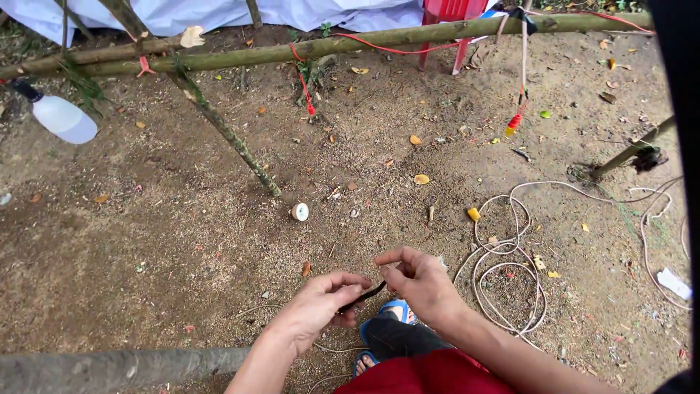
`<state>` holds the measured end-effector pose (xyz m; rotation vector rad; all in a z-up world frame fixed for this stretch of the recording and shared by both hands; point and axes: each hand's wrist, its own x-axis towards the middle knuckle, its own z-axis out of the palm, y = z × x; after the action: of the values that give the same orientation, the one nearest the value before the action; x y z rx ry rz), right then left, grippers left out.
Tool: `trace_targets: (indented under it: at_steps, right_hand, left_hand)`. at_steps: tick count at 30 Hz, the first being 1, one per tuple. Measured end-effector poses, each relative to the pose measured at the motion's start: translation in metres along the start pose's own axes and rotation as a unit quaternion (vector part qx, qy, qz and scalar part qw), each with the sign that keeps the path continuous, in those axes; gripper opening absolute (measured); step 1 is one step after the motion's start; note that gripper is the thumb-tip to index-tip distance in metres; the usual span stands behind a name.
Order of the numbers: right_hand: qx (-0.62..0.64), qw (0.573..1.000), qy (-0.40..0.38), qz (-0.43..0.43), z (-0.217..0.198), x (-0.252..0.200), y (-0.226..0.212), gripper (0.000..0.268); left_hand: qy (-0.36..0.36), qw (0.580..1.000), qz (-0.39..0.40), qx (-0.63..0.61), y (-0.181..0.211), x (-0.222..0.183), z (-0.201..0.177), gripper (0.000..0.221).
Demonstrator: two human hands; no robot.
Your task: Securing electrical wires to a wooden branch using black electrical tape
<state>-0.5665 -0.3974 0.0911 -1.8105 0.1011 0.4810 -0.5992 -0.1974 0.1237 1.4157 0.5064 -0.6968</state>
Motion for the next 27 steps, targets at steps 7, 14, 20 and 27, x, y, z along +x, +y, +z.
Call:
trace_targets:
  at_steps: [7,14,20,27]
  right_hand:
    - [0.043,0.998,0.032,0.024,-0.001,-0.013,-0.005,0.021]
    - [0.121,0.992,0.027,0.038,0.005,-0.01,0.01,0.02]
    - [0.106,0.993,0.014,0.055,0.007,-0.017,-0.001,0.02]
    - [0.097,0.994,0.007,0.051,0.003,-0.015,0.004,0.022]
  left_hand:
    - [0.029,0.997,0.017,-0.076,0.032,-0.026,0.002,0.022]
    - [0.026,0.995,0.023,-0.091,0.022,-0.029,-0.001,0.019]
    - [0.039,0.995,0.013,-0.096,0.014,-0.027,-0.005,0.017]
    - [0.044,0.994,0.01,-0.101,0.02,-0.029,-0.003,0.018]
